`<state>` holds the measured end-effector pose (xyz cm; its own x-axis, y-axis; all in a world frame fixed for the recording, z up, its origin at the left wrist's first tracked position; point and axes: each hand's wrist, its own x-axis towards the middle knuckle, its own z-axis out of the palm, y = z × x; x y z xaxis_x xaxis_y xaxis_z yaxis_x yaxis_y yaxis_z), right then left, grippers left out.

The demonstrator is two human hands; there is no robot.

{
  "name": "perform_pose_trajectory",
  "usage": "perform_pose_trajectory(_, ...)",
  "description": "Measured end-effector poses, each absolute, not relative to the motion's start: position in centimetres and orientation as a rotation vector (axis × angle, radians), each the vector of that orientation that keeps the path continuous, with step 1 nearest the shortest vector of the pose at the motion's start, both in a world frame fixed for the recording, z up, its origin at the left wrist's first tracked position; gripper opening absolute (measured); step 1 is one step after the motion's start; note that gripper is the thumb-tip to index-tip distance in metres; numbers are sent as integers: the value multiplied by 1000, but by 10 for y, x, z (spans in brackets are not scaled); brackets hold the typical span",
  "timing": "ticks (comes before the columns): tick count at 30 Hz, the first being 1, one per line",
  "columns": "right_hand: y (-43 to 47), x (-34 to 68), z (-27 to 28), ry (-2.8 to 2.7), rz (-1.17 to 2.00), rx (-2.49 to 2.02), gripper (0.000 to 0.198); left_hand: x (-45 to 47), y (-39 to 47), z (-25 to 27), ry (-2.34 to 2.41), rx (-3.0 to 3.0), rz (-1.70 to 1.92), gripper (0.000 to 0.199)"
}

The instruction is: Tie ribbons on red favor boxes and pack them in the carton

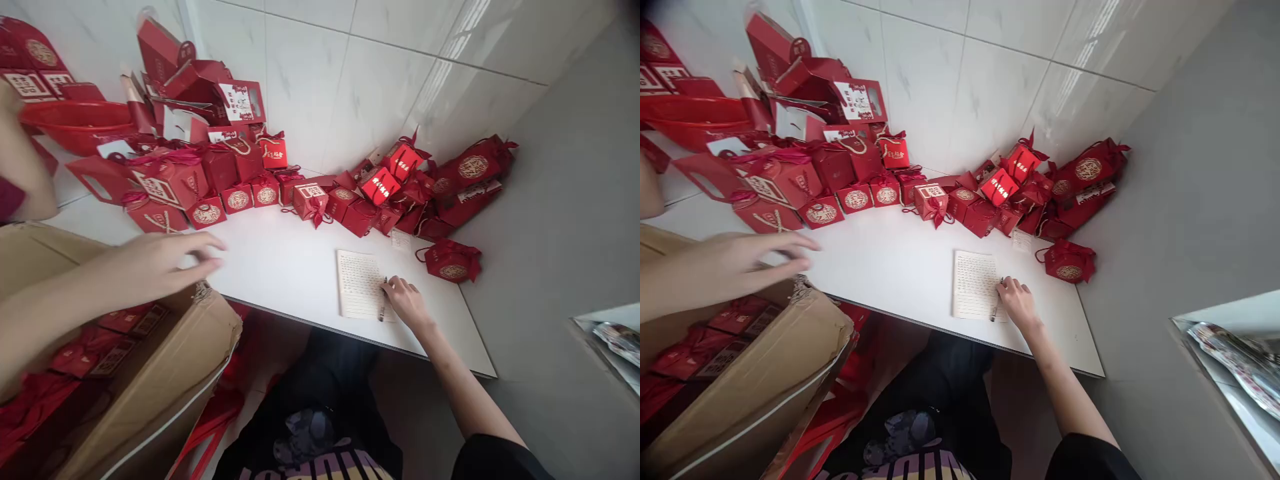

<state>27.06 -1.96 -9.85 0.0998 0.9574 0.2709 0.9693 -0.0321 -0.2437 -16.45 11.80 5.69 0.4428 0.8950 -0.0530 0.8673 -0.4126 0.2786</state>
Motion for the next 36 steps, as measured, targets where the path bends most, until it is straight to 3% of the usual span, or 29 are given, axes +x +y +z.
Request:
perform_pose_trajectory(3,-19,280,-100,-1723,23,-1944,5,-68,143,52,876,2684,-46,33)
perform_pose_trajectory(5,-20,282,-104,-1515,29,-1892,16,-2,156,31,674,2704,-81,25)
perform_pose_trajectory(12,-14,256,-123,-947,163,-1686,31,135,136,-66,674,2671,294,23)
perform_pose_trajectory(21,-12,248,-128,-865,376,-1672,34,145,114,-117,753,2666,473,50)
perform_pose_trajectory(36,-12,246,-119,-835,418,-1782,32,150,112,-113,823,2638,417,53)
